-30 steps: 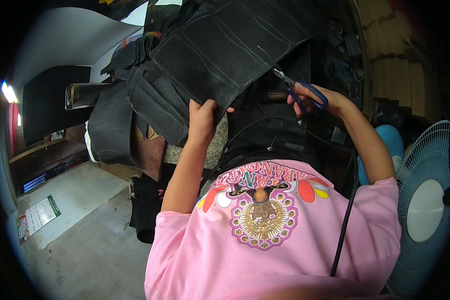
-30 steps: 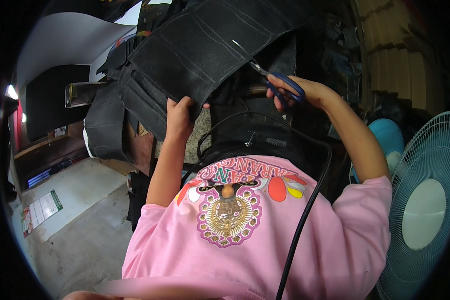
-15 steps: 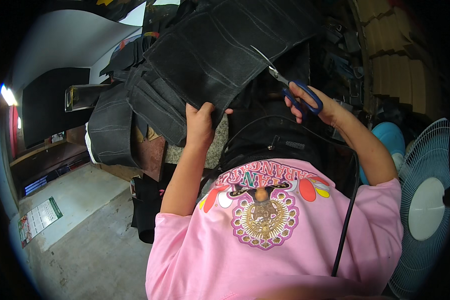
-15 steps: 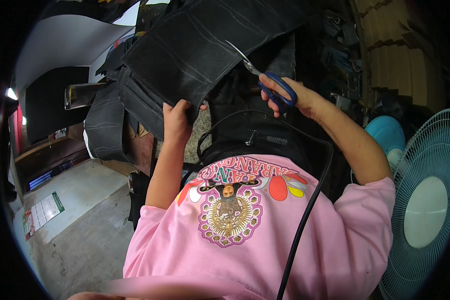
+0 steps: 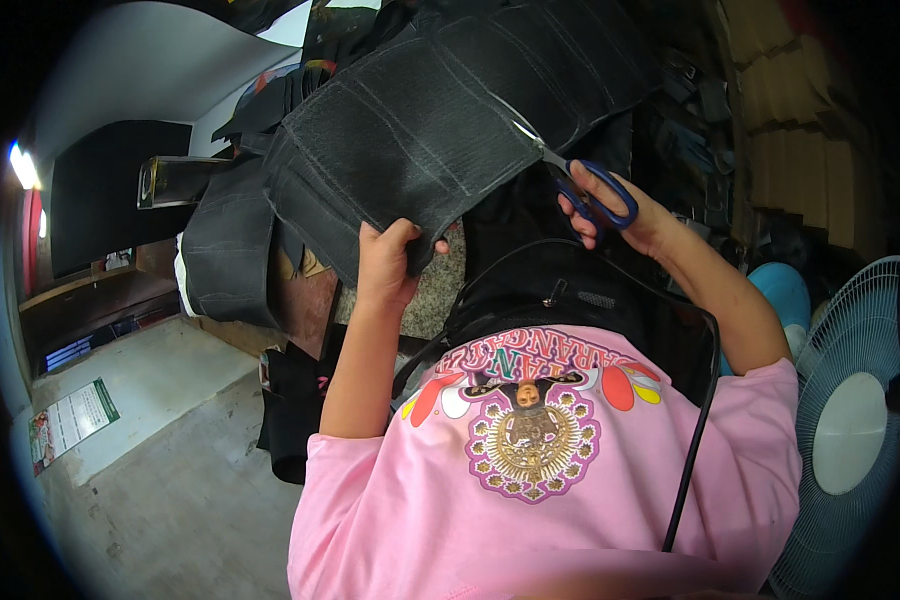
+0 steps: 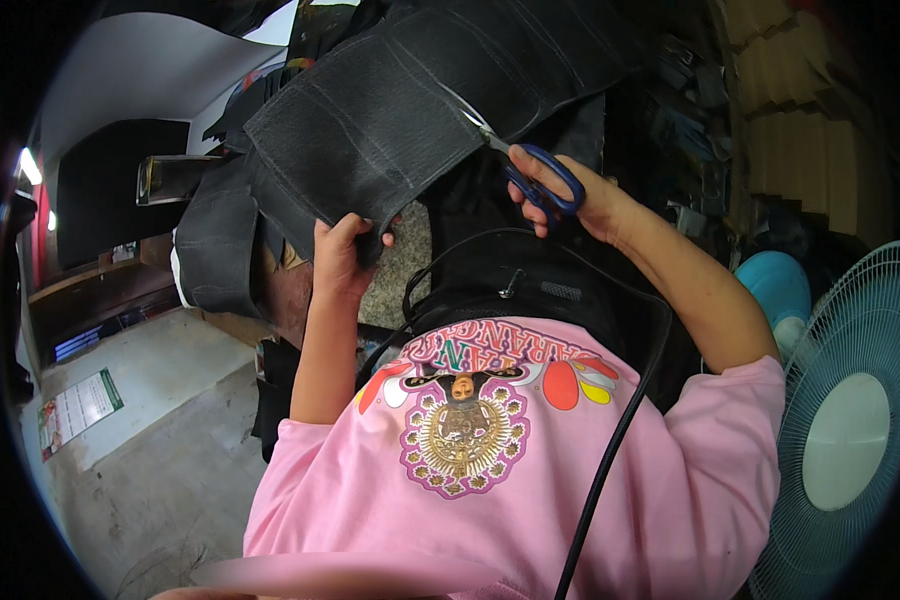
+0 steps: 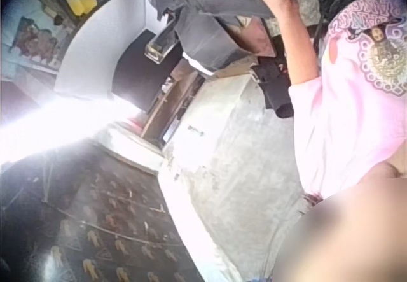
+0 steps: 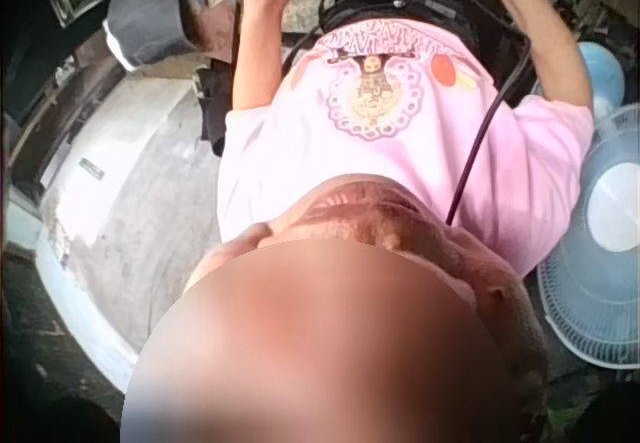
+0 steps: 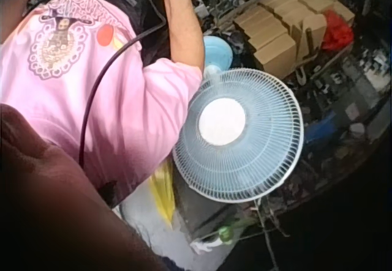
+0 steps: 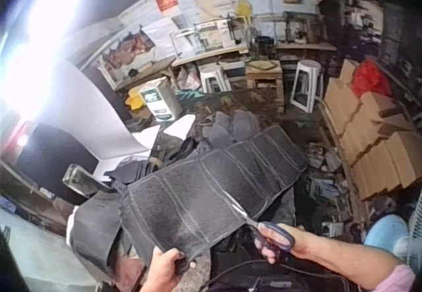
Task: The person uses shears to cut multiple pieces of black fabric on a worktable. They repeatedly pick up fabric pieces, align them, cut along marked lines, and place the cut pieces back on the table.
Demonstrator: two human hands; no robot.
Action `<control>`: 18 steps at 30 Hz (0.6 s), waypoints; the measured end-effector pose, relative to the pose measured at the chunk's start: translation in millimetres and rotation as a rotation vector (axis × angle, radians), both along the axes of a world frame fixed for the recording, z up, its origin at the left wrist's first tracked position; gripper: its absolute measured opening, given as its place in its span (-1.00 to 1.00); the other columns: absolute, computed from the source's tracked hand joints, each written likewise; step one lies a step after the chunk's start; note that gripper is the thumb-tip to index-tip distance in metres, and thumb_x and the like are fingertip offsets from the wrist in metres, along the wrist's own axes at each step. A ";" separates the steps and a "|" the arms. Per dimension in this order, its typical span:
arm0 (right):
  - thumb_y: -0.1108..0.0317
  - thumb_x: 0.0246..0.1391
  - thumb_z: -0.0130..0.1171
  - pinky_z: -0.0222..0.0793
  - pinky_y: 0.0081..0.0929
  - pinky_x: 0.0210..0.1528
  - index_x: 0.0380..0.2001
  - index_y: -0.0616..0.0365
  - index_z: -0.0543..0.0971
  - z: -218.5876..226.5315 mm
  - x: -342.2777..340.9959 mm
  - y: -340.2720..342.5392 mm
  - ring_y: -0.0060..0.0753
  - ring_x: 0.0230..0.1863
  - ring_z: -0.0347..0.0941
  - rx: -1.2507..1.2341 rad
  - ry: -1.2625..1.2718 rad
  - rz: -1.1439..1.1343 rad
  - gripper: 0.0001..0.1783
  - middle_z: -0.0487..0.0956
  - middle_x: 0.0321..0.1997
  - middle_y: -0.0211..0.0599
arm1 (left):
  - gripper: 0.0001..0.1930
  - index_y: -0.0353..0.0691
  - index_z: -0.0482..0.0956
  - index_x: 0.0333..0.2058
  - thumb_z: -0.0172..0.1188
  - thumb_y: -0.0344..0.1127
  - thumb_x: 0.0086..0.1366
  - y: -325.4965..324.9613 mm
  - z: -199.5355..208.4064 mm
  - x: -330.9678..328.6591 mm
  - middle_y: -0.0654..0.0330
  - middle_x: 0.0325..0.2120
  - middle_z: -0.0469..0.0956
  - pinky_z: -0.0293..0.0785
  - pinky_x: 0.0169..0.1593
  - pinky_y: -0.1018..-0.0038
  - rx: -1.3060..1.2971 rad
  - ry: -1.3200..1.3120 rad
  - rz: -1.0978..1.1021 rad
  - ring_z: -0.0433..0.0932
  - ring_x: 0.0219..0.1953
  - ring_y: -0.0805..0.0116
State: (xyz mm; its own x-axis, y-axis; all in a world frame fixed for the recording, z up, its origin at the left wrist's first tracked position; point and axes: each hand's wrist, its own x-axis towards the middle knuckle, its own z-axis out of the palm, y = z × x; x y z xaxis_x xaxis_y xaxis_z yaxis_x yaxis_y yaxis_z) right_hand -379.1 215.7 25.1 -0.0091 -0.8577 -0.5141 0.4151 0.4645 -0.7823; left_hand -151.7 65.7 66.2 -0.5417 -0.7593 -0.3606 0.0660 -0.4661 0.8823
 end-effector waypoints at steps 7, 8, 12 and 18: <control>-0.35 0.12 -0.20 0.31 -0.63 -0.47 -0.45 0.14 0.45 8.1 8.5 -14.3 -0.61 -0.61 0.37 -0.095 0.055 0.070 -0.31 0.41 -0.68 -0.45 | -0.63 -0.61 0.32 -0.19 -0.15 -0.63 -0.06 -2.9 6.8 21.0 -0.18 -0.41 0.50 0.48 -0.63 0.43 -0.008 -0.049 -0.031 0.56 -0.54 0.11; -0.47 0.01 -0.21 0.16 -0.72 -0.48 -0.46 0.12 0.47 8.5 11.2 -21.8 -0.58 -0.57 0.43 -0.112 0.073 0.081 -0.23 0.43 -0.69 -0.48 | -0.63 -0.61 0.33 -0.20 -0.15 -0.63 -0.06 -1.1 8.7 22.5 -0.18 -0.42 0.51 0.47 -0.63 0.43 -0.015 -0.067 -0.054 0.56 -0.55 0.11; -0.45 0.02 -0.16 0.21 -0.71 -0.51 -0.49 0.11 0.45 12.6 17.9 -40.2 -0.60 -0.62 0.37 -0.190 0.065 0.015 -0.26 0.40 -0.71 -0.46 | -0.64 -0.61 0.34 -0.21 -0.14 -0.63 -0.06 5.0 13.7 26.8 -0.15 -0.45 0.51 0.44 -0.66 0.43 0.011 -0.027 -0.031 0.54 -0.59 0.15; -0.36 0.06 -0.09 0.30 -0.66 -0.59 -0.52 0.13 0.43 20.5 24.0 -50.6 -0.65 -0.70 0.30 -0.192 0.071 0.003 -0.33 0.36 -0.72 -0.48 | -0.63 -0.60 0.34 -0.20 -0.14 -0.63 -0.07 2.4 19.5 43.4 -0.13 -0.47 0.50 0.42 -0.69 0.45 0.050 -0.070 0.069 0.53 -0.61 0.15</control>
